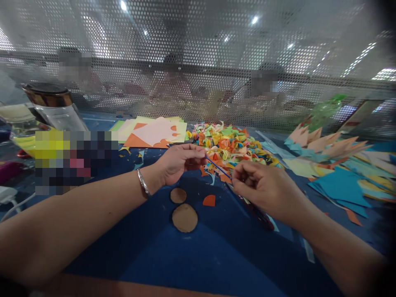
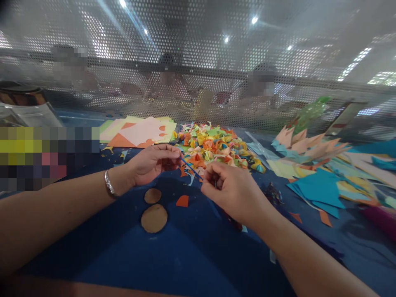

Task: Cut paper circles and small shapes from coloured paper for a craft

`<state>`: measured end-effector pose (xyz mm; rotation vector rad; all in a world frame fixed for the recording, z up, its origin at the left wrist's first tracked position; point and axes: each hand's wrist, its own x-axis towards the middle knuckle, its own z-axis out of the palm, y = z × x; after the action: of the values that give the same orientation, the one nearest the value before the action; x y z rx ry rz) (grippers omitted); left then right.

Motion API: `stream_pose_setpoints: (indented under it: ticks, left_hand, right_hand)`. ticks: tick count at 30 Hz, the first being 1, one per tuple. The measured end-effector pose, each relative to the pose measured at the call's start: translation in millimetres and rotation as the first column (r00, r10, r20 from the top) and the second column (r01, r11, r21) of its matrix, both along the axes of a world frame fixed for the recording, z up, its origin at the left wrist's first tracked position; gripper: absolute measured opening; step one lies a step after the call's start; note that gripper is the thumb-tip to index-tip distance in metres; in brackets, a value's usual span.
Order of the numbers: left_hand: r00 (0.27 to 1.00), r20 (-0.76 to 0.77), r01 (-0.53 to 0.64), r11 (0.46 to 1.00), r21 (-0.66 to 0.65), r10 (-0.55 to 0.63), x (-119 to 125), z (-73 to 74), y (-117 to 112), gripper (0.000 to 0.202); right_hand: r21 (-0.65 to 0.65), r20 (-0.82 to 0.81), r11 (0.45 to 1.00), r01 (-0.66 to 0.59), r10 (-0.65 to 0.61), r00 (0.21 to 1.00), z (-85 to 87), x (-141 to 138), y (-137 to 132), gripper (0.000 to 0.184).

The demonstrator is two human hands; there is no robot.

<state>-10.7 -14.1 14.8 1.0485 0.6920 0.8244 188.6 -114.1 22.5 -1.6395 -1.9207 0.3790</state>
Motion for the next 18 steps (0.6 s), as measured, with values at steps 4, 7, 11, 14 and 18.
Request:
stream_pose_setpoints:
  ticks: [4, 7, 11, 14, 18]
  left_hand:
    - [1.0, -0.004, 0.008, 1.0, -0.006, -0.008, 0.0, 0.1, 0.1, 0.008]
    - [1.0, -0.01, 0.014, 1.0, -0.012, -0.014, 0.0, 0.4, -0.2, 0.008]
    - [0.999, -0.037, 0.029, 0.999, 0.016, -0.028, -0.6, 1.2, -0.3, 0.008]
    - [0.993, -0.117, 0.041, 0.993, 0.109, -0.028, -1.7, 0.2, 0.8, 0.007]
    - [0.968, -0.245, 0.123, 0.943, 0.308, -0.047, -3.3, -3.5, 3.4, 0.005]
  right_hand:
    - [-0.033, -0.007, 0.999, -0.002, 0.002, 1.0, -1.9, 2.1, 0.9, 0.013]
    - [-0.031, -0.013, 0.999, -0.007, 0.006, 1.0, -1.6, 1.9, 0.9, 0.014]
    - [-0.043, -0.004, 0.999, -0.024, 0.023, 1.0, -0.2, 0.8, 0.7, 0.014]
    - [-0.049, -0.013, 0.998, -0.045, 0.045, 0.999, -0.5, 1.0, 1.1, 0.012]
    - [-0.079, 0.001, 0.991, -0.105, 0.105, 0.994, -1.9, 2.4, 1.9, 0.011]
